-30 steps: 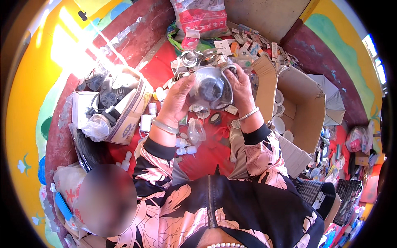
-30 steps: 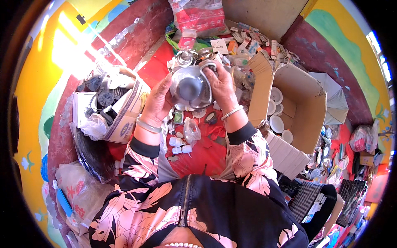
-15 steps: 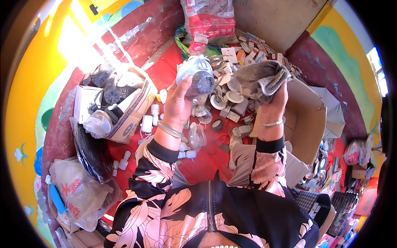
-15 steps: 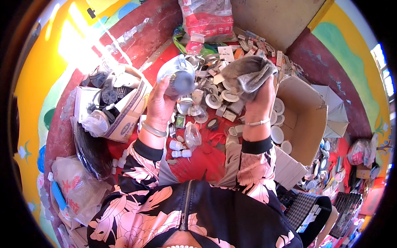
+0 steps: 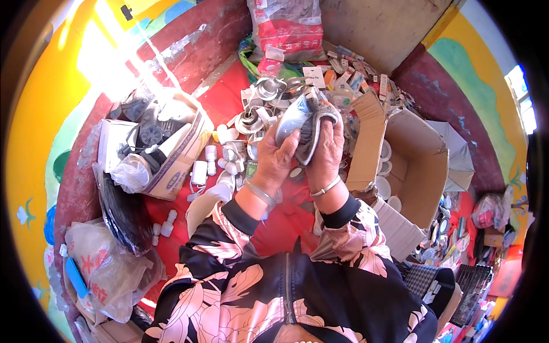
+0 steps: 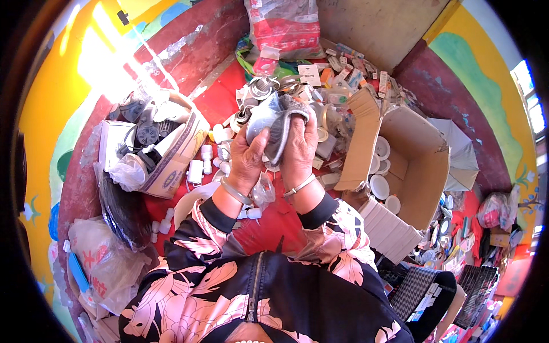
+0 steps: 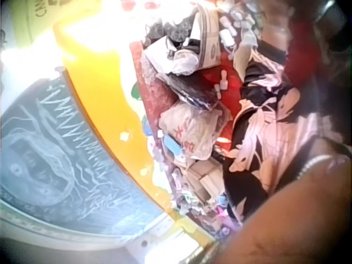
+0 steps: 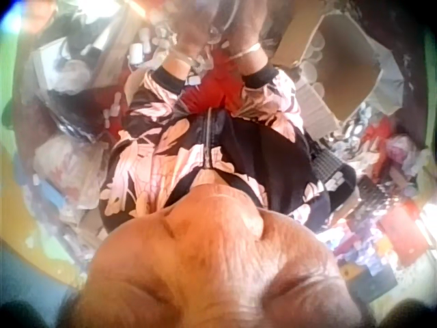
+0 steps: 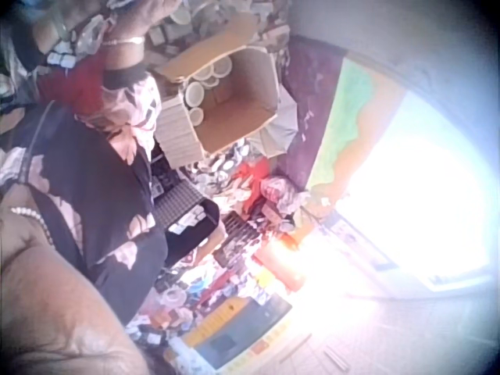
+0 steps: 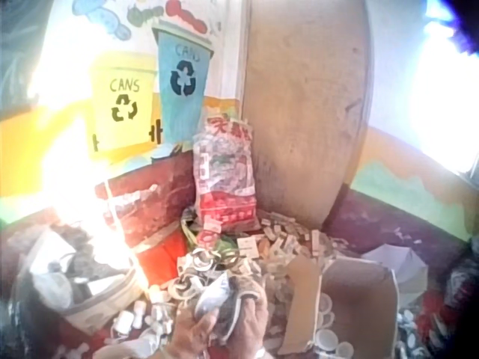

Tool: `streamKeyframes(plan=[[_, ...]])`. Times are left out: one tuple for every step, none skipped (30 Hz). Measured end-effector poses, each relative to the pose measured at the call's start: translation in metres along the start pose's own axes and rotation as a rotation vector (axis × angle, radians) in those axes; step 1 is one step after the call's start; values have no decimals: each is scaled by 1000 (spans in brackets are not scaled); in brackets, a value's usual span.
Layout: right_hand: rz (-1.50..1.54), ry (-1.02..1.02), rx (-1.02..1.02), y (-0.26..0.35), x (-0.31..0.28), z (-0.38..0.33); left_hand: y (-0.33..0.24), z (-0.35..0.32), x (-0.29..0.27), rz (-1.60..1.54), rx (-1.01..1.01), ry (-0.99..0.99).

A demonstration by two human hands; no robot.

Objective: The person picks up LED recessed ceiling lights one at a time from the floor, wipes the white front face and the metal rear housing with a cloth by hand, and places them into a cardboard box.

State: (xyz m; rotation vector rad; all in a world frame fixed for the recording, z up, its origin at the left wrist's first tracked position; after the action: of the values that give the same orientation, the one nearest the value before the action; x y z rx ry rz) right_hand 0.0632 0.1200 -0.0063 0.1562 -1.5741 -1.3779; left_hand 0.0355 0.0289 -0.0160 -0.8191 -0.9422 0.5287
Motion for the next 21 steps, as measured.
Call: streamKeyframes(plan=[[105,56,72,2,0,1,0,0,-2,-24,-21,-25],[209,113,145,9,-1,2,-1,2,-5,-47,-41,-51],[312,169,214,17,-3,5,-2,6,-9,-75,-60,-73],[348,254,268,18,-10,13,-3,9,-12,-102,-80,-94],[-207,273,-16,23,-10,14,-3,15,-15,-65,-13,-50],[-557,343,-187,24,-8,13,-3,14,-14,58,40,-34],[-881,366,-396,26,-5,12,-3,13,-12,179,92,-17],[-1005,458,-494,23,-2,9,-3,12,-11,301,143,1],[-945,390,-457,17,1,5,-1,9,-12,205,233,96],[-800,358,-327,17,0,3,2,8,-14,257,247,130],[-654,325,-198,17,-1,2,5,6,-16,309,261,163],[-511,291,-70,16,-3,1,6,5,-16,356,274,195],[-429,198,16,16,0,3,6,6,-15,421,289,222],[-330,195,15,21,4,-2,6,5,-14,389,233,203],[-328,234,0,18,-2,1,5,3,-11,356,175,187],[-325,274,-14,18,-6,4,3,1,-7,324,118,170],[-246,242,100,18,-9,5,1,0,-1,131,42,99],[-163,210,215,27,-3,5,-2,1,0,98,16,97],[-154,186,215,34,3,6,-5,3,-2,65,-9,94],[-445,355,-71,18,-16,17,-7,5,-6,31,-34,91],[-687,440,-409,15,-18,23,-9,8,-12,109,-50,96]])
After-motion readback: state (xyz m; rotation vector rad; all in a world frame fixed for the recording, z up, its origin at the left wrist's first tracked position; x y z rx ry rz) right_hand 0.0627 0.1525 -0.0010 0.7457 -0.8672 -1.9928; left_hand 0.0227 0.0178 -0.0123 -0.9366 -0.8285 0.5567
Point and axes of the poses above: each hand's wrist, its own z-axis towards the middle knuckle, its own x-axis out of the palm, y = z × x, the point moved 1 cm from there along z, towards the middle knuckle, and after that the axes turned 5 degrees about x, right-handed, at the moved point
